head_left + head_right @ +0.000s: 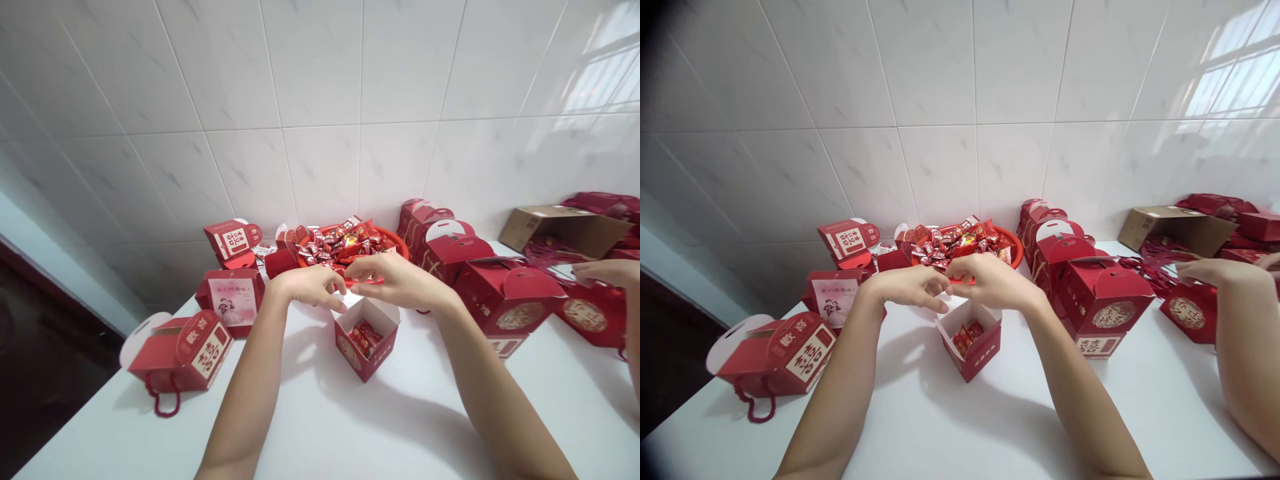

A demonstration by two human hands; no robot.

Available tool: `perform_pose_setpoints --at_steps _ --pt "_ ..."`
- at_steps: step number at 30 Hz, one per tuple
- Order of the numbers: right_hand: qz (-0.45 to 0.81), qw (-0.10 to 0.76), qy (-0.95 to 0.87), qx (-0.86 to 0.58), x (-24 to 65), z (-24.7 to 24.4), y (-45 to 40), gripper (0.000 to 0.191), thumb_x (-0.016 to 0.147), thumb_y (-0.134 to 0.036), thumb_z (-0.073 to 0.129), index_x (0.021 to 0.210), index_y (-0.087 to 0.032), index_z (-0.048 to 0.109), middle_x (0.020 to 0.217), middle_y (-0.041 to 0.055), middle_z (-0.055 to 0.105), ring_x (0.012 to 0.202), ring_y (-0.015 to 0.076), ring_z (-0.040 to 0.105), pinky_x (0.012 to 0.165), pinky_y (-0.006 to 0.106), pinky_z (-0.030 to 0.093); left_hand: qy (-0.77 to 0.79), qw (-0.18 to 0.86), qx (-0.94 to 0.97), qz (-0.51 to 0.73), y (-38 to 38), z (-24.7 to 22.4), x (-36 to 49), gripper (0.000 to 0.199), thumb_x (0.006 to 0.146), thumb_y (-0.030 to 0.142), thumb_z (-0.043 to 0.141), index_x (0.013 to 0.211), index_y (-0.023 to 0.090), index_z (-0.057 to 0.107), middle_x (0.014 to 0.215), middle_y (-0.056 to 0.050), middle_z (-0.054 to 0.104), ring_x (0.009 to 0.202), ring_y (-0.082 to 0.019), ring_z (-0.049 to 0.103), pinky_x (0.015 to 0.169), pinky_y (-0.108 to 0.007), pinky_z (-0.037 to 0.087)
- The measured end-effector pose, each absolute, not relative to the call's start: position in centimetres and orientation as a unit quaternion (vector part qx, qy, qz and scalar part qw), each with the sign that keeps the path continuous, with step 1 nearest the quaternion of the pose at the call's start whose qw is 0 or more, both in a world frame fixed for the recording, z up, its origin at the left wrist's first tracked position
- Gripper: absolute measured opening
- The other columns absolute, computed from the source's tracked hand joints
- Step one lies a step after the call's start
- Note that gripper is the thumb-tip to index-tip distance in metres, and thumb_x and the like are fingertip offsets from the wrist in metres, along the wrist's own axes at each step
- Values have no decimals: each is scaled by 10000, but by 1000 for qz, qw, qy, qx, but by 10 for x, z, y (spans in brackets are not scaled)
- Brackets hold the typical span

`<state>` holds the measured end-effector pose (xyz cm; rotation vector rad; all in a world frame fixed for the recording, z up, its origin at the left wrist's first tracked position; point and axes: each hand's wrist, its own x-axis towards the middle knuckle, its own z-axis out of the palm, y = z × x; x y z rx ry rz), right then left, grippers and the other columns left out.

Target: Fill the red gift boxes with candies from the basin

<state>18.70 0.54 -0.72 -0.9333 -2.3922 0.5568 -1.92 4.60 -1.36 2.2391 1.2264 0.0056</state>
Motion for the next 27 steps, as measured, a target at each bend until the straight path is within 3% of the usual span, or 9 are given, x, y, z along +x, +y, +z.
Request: perform_pose_setpoints --at_steps 3,6,9,13,16,20,24,27 --pt "207 327 -839 -383 201 -5 -1 135 901 -273 607 906 -196 718 899 33 739 787 170 675 705 263 490 470 275 839 -7 43 -11 -19 406 663 460 719 980 209 749 784 -20 699 640 -184 621 512 -236 383" --pt "204 334 -813 -431 218 -18 -6 178 892 -351 625 920 -203 719 907 51 742 787 196 681 700 293 506 474 274 837 -10 41 -9 -18 351 704 464 682 920 199 763 846 -41 737 668 -193 636 524 -240 398" --pt "233 316 -810 -434 239 -41 -12 325 850 -444 695 1090 -227 721 1095 83 736 963 256 681 815 349 523 458 269 847 7 40 -9 -17 281 720 441 672 805 192 770 834 -49 753 698 -201 644 535 -239 400" --pt "366 314 -788 -382 258 -74 -22 680 752 -468 804 1374 -320 573 1438 59 574 1314 302 532 1081 427 437 449 252 857 -8 35 -6 -16 273 769 421 641 768 178 764 834 -50 759 695 -193 648 526 -244 380" --pt "390 376 -745 -389 255 -98 -22 648 769 -460 793 1362 -325 569 1460 65 549 1342 303 510 1111 458 418 431 252 865 -43 27 1 -12 290 819 420 624 810 159 751 837 -43 754 705 -178 648 555 -239 396" --pt "341 447 -725 -398 238 -121 -17 590 803 -445 761 1336 -299 555 1418 71 572 1342 294 503 1119 466 411 330 329 883 -55 17 7 -2 241 865 386 635 914 164 717 918 -36 761 838 -171 678 680 -218 462" --pt "293 464 -720 -424 230 -132 -18 600 798 -435 765 1334 -276 546 1394 79 593 1299 296 539 1103 469 422 271 371 884 -81 16 1 9 257 785 394 755 901 179 674 951 -34 756 876 -176 692 728 -221 495" --pt "278 474 -716 -430 231 -135 -21 495 830 -432 736 1272 -257 597 1298 83 659 1198 289 614 1025 446 487 283 361 883 -101 17 -6 18 317 689 375 837 880 190 665 969 -24 749 910 -186 688 735 -221 495"
